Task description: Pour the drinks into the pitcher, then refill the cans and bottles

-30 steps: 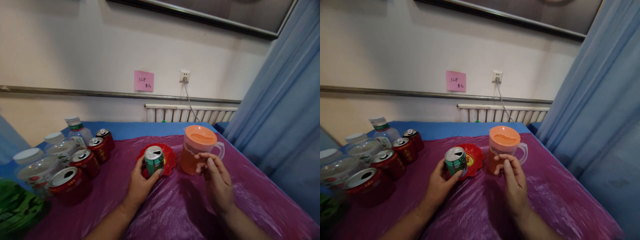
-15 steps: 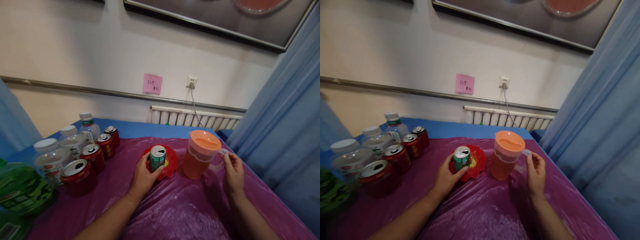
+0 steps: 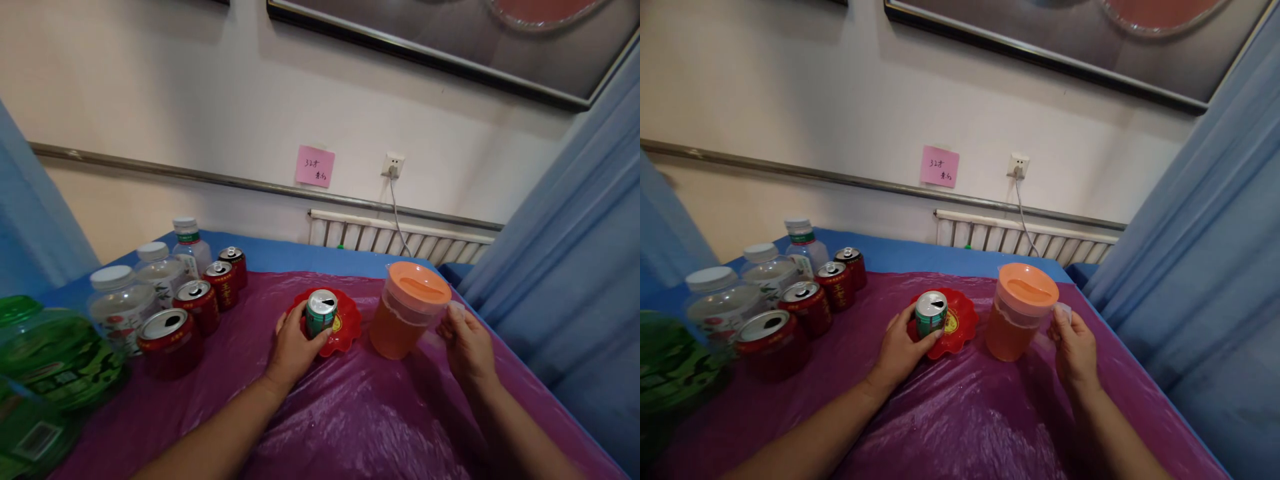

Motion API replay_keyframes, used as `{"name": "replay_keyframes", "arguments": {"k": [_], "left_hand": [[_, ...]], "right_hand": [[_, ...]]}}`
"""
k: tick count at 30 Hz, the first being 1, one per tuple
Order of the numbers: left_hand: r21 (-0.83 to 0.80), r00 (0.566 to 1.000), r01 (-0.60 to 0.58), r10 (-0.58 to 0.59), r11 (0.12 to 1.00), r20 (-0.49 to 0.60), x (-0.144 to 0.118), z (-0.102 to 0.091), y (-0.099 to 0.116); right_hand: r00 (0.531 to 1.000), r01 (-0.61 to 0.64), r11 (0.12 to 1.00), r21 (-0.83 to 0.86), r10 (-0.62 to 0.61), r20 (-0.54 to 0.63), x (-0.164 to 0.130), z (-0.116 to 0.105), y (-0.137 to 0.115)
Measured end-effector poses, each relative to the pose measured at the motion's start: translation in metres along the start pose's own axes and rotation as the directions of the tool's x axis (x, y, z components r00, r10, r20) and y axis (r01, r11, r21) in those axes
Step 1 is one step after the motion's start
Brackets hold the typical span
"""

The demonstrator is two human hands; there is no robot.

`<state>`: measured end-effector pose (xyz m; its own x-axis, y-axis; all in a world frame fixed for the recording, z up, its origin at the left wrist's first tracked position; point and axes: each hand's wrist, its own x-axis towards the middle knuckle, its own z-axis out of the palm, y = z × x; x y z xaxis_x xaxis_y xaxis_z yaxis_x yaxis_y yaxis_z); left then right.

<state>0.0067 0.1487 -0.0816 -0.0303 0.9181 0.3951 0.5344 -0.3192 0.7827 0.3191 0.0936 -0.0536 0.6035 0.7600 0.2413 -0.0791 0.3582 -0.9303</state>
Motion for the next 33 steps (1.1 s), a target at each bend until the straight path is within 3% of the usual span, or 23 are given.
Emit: {"name": "replay_keyframes", "arguments": {"k": [5,10,18,25,33], "left_hand": [[0.043,0.995,-0.097,0.097,0.994,-0.001,0.000,-0.001,0.002],[0.005,0.996,-0.086,0.086,0.996,0.027,-0.001,0.001,0.000],[-0.021,0.997,-0.079,0.079,0.997,0.026,0.001,0.002,-0.005],[0.029,0.993,-0.089,0.087,0.996,0.074,0.001,0.001,0.001],[0.021,0.990,-0.101,0.099,0.995,0.103,-0.004,0.001,0.000]], "right_hand": [[1.000,-0.006,1.000,0.005,0.006,0.012,0.000,0.007,-0.006],[0.998,0.019,1.000,0.020,-0.018,-0.064,0.005,0.010,-0.006],[0.997,0.047,0.999,0.021,-0.045,-0.065,0.019,0.008,-0.028],[1.000,0.015,1.000,-0.012,-0.015,0.013,0.017,0.016,-0.055],[0.986,-0.086,0.983,-0.160,0.107,0.130,0.006,0.021,-0.060]]}}
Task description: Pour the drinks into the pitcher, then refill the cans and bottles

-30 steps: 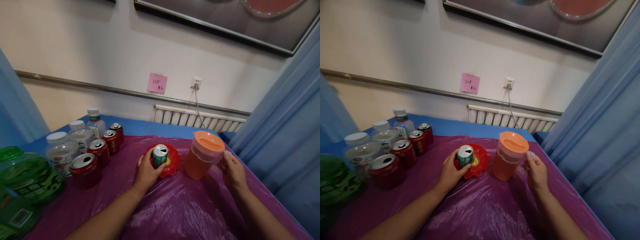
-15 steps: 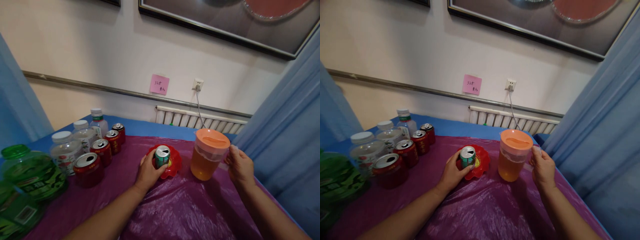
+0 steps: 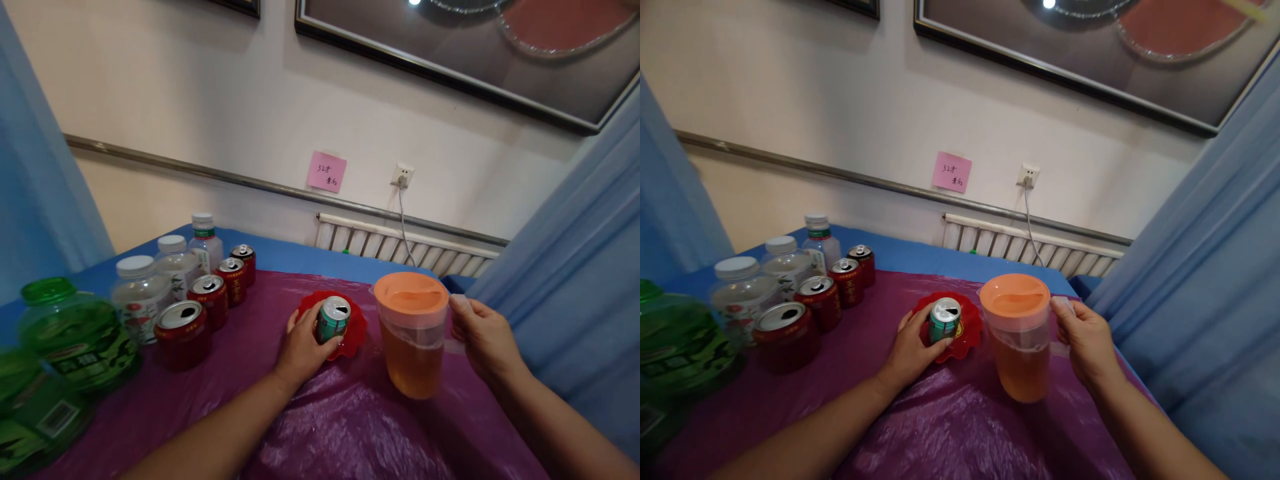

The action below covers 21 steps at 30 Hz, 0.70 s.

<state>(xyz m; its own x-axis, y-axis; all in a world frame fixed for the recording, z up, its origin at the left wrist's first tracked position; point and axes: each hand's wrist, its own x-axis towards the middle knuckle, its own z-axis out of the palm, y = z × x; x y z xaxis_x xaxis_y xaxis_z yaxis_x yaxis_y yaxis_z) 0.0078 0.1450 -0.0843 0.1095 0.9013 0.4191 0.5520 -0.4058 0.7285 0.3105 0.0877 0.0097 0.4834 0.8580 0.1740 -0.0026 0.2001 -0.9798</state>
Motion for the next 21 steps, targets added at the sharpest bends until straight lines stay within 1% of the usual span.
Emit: {"name": "replay_keyframes", "arguments": {"k": [3,10,21], "left_hand": [[-0.014,1.000,0.000,0.000,1.000,0.004,-0.002,0.000,0.001],[-0.033,1.000,0.009,-0.008,0.999,0.029,-0.004,-0.004,0.007],[-0.040,0.999,0.020,-0.018,0.999,0.048,-0.005,-0.004,0.010]], "right_hand": [[0.999,-0.008,0.998,-0.065,0.011,0.042,-0.003,0.006,-0.002],[0.998,0.018,0.983,-0.182,-0.008,0.056,-0.004,0.018,-0.006],[0.993,0.060,0.936,-0.346,-0.020,0.119,-0.002,0.024,-0.012]]}}
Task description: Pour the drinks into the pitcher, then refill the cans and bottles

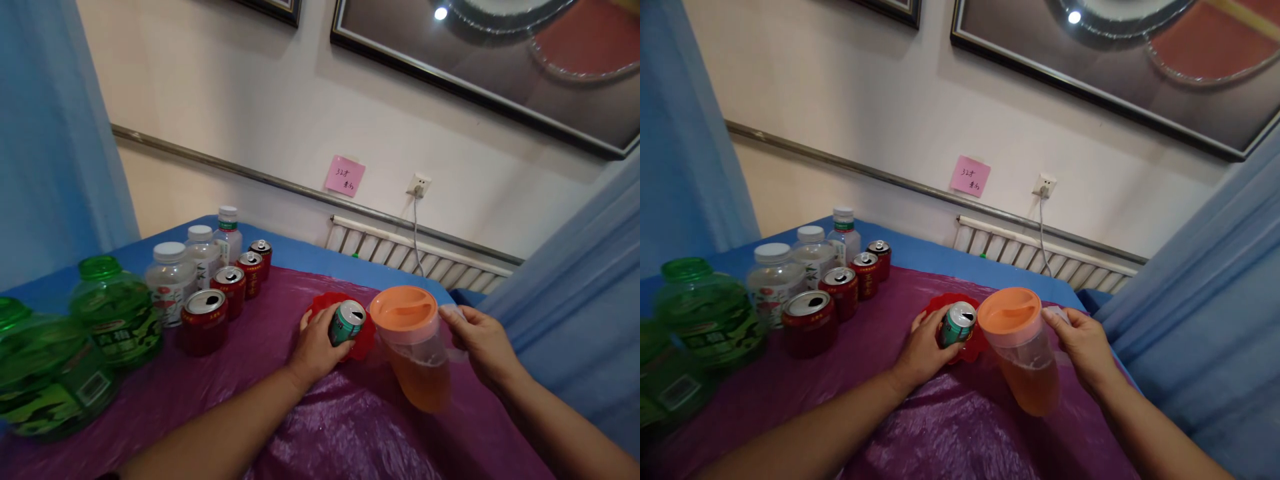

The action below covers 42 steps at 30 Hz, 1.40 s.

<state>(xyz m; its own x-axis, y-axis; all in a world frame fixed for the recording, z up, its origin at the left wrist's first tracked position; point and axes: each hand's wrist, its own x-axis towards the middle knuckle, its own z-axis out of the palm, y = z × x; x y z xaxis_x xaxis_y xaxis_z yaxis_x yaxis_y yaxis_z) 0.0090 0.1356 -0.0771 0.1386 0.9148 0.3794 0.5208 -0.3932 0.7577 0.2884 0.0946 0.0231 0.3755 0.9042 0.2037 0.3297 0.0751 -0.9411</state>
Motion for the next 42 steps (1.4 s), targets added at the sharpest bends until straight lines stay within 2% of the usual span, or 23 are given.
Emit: {"name": "replay_keyframes", "arguments": {"k": [21,42], "left_hand": [[0.024,0.998,0.043,-0.044,0.999,0.034,0.001,-0.001,0.000],[0.033,0.999,0.019,-0.020,0.999,0.029,-0.001,0.000,-0.003]], "right_hand": [[0.996,0.001,0.992,-0.129,0.010,0.084,0.000,0.004,-0.008],[0.996,0.000,0.979,-0.202,0.019,0.092,-0.004,0.005,-0.022]]}}
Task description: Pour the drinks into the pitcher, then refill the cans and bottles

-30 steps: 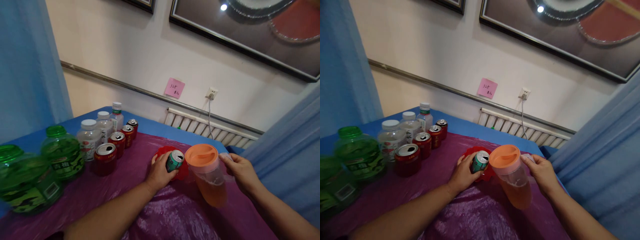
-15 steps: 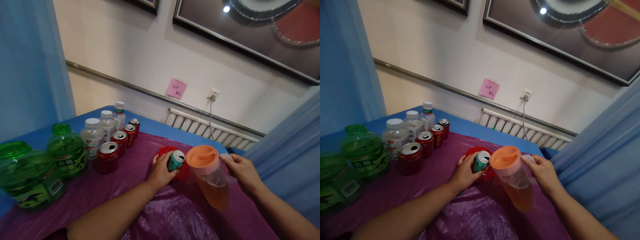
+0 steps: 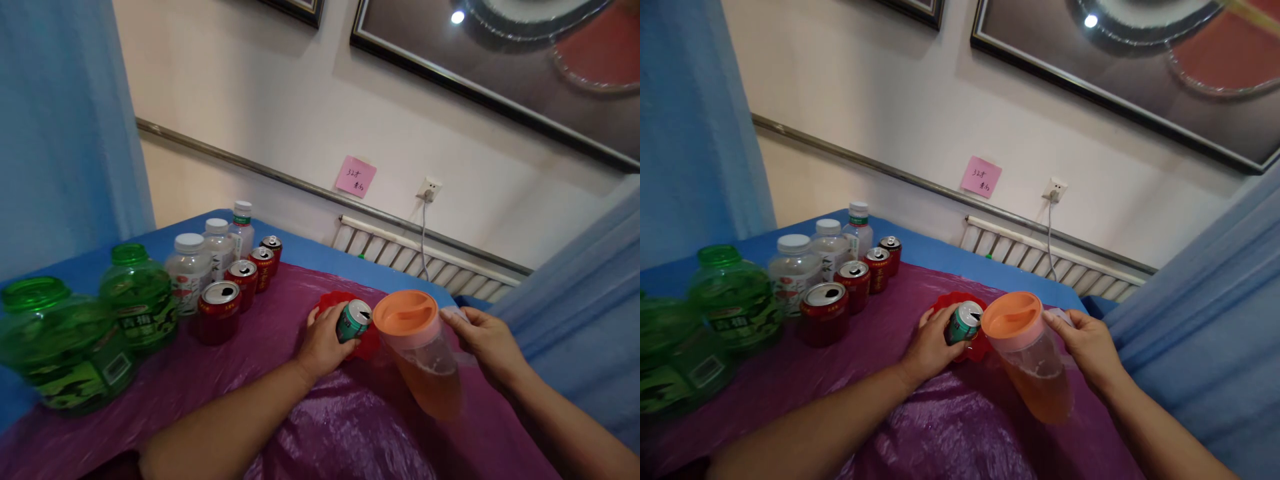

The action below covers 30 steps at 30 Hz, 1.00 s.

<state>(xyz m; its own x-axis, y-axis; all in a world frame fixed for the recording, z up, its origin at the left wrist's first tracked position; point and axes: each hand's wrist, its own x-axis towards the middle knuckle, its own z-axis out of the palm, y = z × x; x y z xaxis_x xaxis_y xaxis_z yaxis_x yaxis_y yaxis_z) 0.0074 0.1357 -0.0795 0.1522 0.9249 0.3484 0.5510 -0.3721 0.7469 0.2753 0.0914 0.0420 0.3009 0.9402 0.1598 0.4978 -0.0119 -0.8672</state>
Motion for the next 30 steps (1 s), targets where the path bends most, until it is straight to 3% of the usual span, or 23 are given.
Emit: {"name": "replay_keyframes", "arguments": {"k": [16,30], "left_hand": [[-0.038,1.000,0.003,-0.003,0.999,0.006,-0.001,0.000,-0.001],[-0.051,1.000,0.014,-0.013,0.999,0.022,-0.001,0.000,0.000]], "right_hand": [[0.999,0.031,0.996,0.084,-0.029,-0.020,0.000,0.005,0.013],[1.000,0.013,0.997,0.074,-0.013,-0.010,0.000,0.006,0.008]]}}
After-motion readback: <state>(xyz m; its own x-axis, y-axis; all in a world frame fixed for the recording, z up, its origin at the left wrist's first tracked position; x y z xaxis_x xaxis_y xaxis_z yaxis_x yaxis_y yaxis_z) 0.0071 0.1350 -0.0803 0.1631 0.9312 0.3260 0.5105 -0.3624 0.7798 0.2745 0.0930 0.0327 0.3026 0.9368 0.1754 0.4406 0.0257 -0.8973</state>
